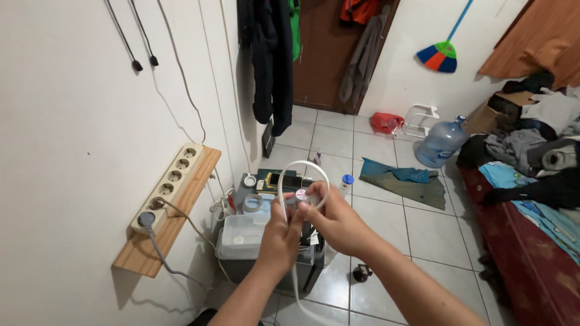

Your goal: Taping an LED light strip onto a wall and connecting it to a power strip.

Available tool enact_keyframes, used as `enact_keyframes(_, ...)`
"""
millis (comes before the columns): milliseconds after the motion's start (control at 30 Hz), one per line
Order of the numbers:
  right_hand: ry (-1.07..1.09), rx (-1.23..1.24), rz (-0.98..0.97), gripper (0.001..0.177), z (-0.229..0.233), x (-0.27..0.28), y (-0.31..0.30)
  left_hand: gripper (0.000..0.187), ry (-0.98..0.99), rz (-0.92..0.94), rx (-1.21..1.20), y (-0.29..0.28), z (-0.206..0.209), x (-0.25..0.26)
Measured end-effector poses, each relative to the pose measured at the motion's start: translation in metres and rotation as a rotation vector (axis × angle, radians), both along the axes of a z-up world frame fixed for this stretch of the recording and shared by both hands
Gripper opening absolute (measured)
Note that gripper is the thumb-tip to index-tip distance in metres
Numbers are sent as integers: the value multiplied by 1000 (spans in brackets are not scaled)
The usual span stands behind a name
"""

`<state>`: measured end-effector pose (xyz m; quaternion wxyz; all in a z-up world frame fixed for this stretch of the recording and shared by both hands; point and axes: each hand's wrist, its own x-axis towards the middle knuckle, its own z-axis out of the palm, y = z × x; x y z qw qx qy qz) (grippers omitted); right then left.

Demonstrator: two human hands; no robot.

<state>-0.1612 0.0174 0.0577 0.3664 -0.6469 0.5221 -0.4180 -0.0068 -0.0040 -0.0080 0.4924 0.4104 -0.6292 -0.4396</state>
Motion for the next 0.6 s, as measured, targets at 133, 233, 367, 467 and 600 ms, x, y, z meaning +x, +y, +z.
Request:
enact_keyframes(133, 44, -83, 15, 47, -21, -30, -6, 47, 18, 32, -11, 0, -8, -6)
enact_keyframes(233, -22, -89, 3, 56, -30, -39, -16, 52, 55, 44, -40, -3, -16, -14)
enact_keyframes(367, -303, 63, -11, 40, -55, -44, -24, 53, 30, 87, -19, -1, -19, -33)
enact_keyframes(467, -573, 234, 47, 29, -62, -46, -24, 49, 64, 95, 66, -1, -16, -53)
enact_keyframes(600, -578, 206, 47, 24, -67, -69, -30, 43, 75, 120, 27, -16, -25, -72)
